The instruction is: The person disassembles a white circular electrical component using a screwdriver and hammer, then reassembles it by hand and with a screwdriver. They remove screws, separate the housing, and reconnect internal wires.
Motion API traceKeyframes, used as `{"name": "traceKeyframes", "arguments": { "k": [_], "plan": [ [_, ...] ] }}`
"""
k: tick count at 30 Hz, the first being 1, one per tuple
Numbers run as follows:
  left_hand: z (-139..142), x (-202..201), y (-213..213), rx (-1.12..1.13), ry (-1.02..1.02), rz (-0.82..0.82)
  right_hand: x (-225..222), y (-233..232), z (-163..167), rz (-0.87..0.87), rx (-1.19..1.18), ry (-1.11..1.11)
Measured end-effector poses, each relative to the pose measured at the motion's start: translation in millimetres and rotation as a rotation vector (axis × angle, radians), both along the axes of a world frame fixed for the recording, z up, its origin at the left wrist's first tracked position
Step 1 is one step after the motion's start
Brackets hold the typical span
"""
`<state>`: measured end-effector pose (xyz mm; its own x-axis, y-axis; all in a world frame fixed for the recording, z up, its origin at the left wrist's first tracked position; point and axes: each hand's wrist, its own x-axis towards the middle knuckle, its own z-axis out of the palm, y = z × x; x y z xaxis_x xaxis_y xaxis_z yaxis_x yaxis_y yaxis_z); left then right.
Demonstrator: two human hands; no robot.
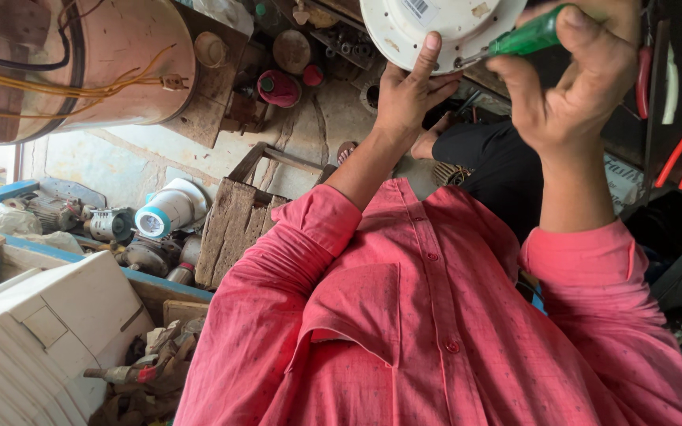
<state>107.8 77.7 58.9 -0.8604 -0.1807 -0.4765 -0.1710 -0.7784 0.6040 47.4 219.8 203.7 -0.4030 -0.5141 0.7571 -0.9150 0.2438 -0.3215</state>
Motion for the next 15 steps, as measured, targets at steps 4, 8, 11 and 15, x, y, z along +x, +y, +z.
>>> {"name": "traceKeyframes", "arguments": {
  "k": [4, 8, 11, 15],
  "plan": [
    [-1.5, -1.0, 3.7, 0.025, -0.002, 0.037, 1.6, -4.6, 3.7, 0.06, -0.065, -0.182],
    [-2.9, -0.4, 5.3, 0.025, 0.011, 0.038, 1.5, -7.4, 12.4, 0.052, 0.057, -0.045],
    [-3.0, -1.1, 5.6, 0.029, 0.01, 0.042, 4.0, -11.1, 13.1, 0.061, -0.015, -0.092],
    [-2.2, -2.8, 6.2, 0.037, 0.03, 0.053, 4.6, -12.4, 9.1, 0.089, -0.061, -0.149]
  ]
}}
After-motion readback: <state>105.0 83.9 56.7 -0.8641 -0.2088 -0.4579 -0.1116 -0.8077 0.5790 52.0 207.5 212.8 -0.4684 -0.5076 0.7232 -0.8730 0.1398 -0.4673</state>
